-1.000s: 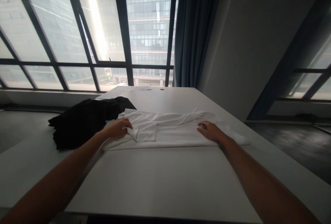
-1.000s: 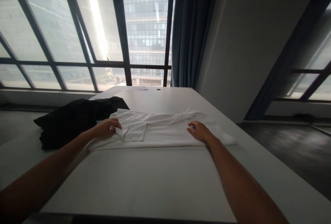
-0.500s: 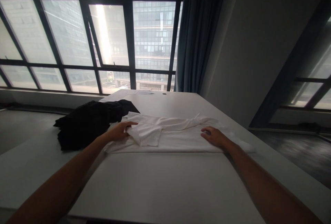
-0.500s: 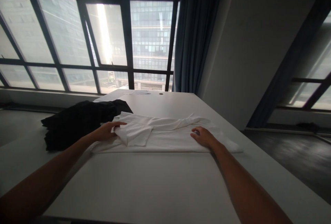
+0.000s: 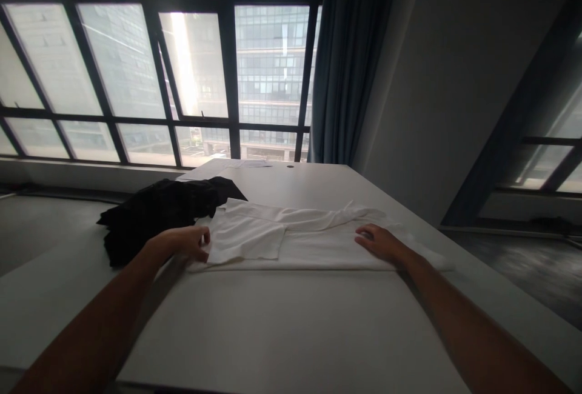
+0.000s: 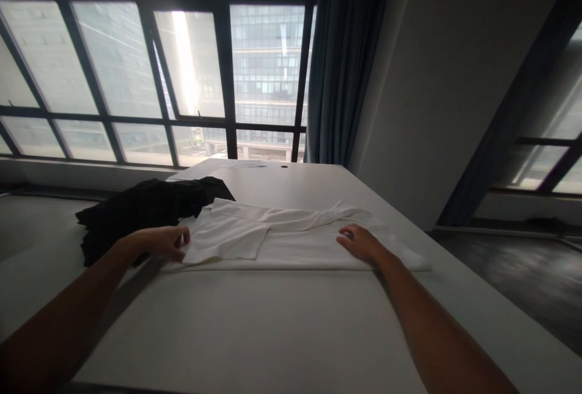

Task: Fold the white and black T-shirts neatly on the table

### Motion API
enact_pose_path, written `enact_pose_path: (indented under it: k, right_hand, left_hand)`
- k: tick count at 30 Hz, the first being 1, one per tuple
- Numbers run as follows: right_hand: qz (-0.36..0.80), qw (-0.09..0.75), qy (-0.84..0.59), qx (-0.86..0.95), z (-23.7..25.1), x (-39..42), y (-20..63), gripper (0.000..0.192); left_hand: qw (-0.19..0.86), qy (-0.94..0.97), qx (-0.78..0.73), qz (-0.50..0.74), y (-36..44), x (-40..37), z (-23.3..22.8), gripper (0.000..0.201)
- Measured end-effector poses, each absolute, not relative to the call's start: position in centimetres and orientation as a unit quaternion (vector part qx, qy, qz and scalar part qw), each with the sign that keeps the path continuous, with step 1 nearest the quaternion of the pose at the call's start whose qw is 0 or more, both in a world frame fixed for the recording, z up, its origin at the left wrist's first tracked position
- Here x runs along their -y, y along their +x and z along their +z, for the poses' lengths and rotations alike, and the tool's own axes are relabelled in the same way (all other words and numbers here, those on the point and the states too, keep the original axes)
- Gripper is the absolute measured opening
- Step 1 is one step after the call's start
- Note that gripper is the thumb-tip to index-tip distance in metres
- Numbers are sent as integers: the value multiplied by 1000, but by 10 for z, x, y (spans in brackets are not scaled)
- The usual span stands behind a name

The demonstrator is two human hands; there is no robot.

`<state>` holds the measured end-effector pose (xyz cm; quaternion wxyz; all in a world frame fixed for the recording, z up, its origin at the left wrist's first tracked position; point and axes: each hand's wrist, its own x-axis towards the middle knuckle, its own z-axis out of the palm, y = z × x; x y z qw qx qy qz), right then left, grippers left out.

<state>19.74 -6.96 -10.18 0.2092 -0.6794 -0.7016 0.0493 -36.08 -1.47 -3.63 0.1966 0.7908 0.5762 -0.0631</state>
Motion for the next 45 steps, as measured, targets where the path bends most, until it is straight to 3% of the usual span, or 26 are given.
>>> enact_pose_path:
  k: [5, 11, 15, 19, 23, 24, 28, 33, 36, 42, 45]
  right_hand:
    - [53, 204, -682, 700, -100, 70, 196, 47]
    - [42, 212, -675, 705, -102, 69, 198, 45]
    - [44, 207, -677, 705, -104, 67, 200, 43]
    - [50, 205, -680, 703, -103, 67, 200, 43]
    - [55, 200, -682, 701, -101, 69, 198, 44]
    - [54, 200, -682, 702, -101, 69, 198, 44]
    - [44, 197, -680, 705, -101, 70, 197, 43]
    - [39, 185, -683, 706, -100, 70, 197, 45]
    - [39, 180, -685, 705, -98, 71, 196, 44]
    - [44, 182, -686, 703, -94, 75, 192, 44]
    - [51, 182, -684, 705, -95, 74, 193, 44]
  left_hand:
    - [312, 766, -556, -85, -361, 17, -36, 76]
    - [391, 732, -555, 54, -365, 13, -33, 68]
    - [337, 709, -619, 19, -365, 12, -38, 73]
    - [272, 726, -629, -53, -357, 11, -46, 92]
    - [154, 835, -528, 13, -353, 9, -50, 108]
    - [138, 861, -489, 41, -351, 9, -50, 103]
    - [173, 899, -371, 152, -343, 6, -50, 46]
    - [212, 833, -376, 346, -340, 1, -46, 51]
    - [270, 797, -364, 399, -343, 0, -44, 52]
    - [295, 848, -389, 203, -345, 4, -47, 55]
    - [234, 850, -426, 201, -337, 7, -52, 63]
